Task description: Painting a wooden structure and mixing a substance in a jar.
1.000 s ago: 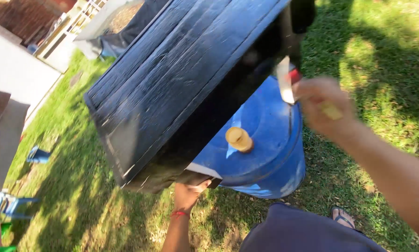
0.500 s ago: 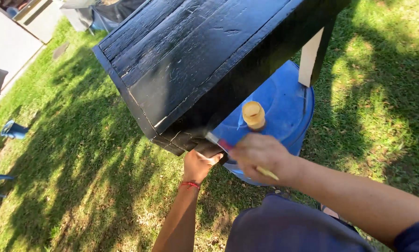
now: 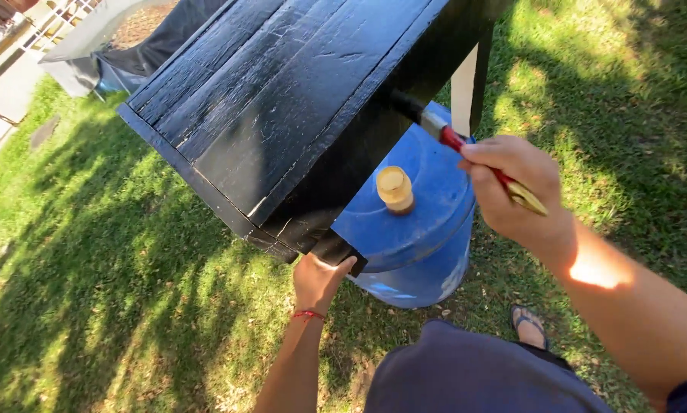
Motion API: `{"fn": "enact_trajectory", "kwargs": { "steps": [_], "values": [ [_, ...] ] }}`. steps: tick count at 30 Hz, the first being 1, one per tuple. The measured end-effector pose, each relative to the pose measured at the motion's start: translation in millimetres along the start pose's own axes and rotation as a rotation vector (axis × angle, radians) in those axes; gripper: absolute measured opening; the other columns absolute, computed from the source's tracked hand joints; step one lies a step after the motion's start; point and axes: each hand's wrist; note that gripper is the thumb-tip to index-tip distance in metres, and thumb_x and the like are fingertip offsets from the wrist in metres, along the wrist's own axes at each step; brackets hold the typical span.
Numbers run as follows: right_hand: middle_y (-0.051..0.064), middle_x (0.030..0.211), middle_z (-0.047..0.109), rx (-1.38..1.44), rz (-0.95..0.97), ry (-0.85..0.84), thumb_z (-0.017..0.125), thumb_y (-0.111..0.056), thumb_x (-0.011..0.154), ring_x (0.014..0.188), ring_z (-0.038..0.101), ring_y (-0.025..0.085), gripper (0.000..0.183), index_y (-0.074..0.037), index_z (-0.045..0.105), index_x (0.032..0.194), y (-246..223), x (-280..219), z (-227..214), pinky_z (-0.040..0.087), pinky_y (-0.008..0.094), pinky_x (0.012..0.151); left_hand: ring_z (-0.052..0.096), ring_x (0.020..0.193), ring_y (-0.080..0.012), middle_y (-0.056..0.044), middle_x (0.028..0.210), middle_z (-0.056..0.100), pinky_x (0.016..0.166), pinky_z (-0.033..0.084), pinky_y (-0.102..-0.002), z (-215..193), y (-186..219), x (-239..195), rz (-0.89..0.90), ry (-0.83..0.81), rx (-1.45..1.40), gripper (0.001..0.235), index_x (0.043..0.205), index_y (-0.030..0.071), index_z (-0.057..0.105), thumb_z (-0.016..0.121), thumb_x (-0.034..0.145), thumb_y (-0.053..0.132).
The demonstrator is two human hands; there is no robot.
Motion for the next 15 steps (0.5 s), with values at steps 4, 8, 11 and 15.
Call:
{"fn": "enact_trajectory", "kwargs": {
  "steps": [4,8,11,15],
  "values": [
    [0.022,0.088,0.068,-0.144,-0.036,-0.022,0.056,-0.007,0.094,0.068,0.066,0.033,0.024,0.009,0.07,0.105,-23,9,2,0.055,0.043,0.059,0.073,0.086,-0.0378,-0.011,0.083,0.076,0.08,0.058,-0.046,3,-3,-2,-0.009,-0.019,0.031,0.048,0.088,0.012,0.08,0.085,0.057,0.048],
    [0.015,0.075,0.068,-0.064,0.018,-0.117,0.054,-0.015,0.096,0.052,0.058,0.025,0.026,0.001,0.073,0.103,-2,-8,35,0.049,0.037,0.049,0.072,0.089,-0.0388,-0.014,0.087,0.076,0.081,0.057,-0.047,-1,1,-4,0.008,-0.031,-0.017,0.046,0.091,0.008,0.078,0.085,0.06,0.042],
    [0.012,0.068,0.063,-0.011,0.098,-0.193,0.046,-0.016,0.102,0.049,0.055,0.022,0.028,-0.003,0.069,0.106,-14,-6,34,0.048,0.034,0.046,0.073,0.087,-0.0385,-0.013,0.087,0.077,0.082,0.059,-0.045,5,-7,-1,0.032,-0.035,-0.009,0.04,0.089,0.01,0.079,0.084,0.061,0.039],
    [0.013,0.064,0.059,0.013,0.136,-0.339,0.044,-0.016,0.103,0.047,0.054,0.024,0.023,-0.005,0.064,0.102,-23,-14,27,0.049,0.038,0.044,0.073,0.087,-0.0377,-0.013,0.086,0.077,0.079,0.059,-0.046,15,-22,6,0.048,-0.026,-0.03,0.044,0.089,0.01,0.079,0.086,0.06,0.042]
  ]
}}
Point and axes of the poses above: each hand's wrist, its own x-axis towards the middle knuckle, its own z-axis out of the palm, y = z × x
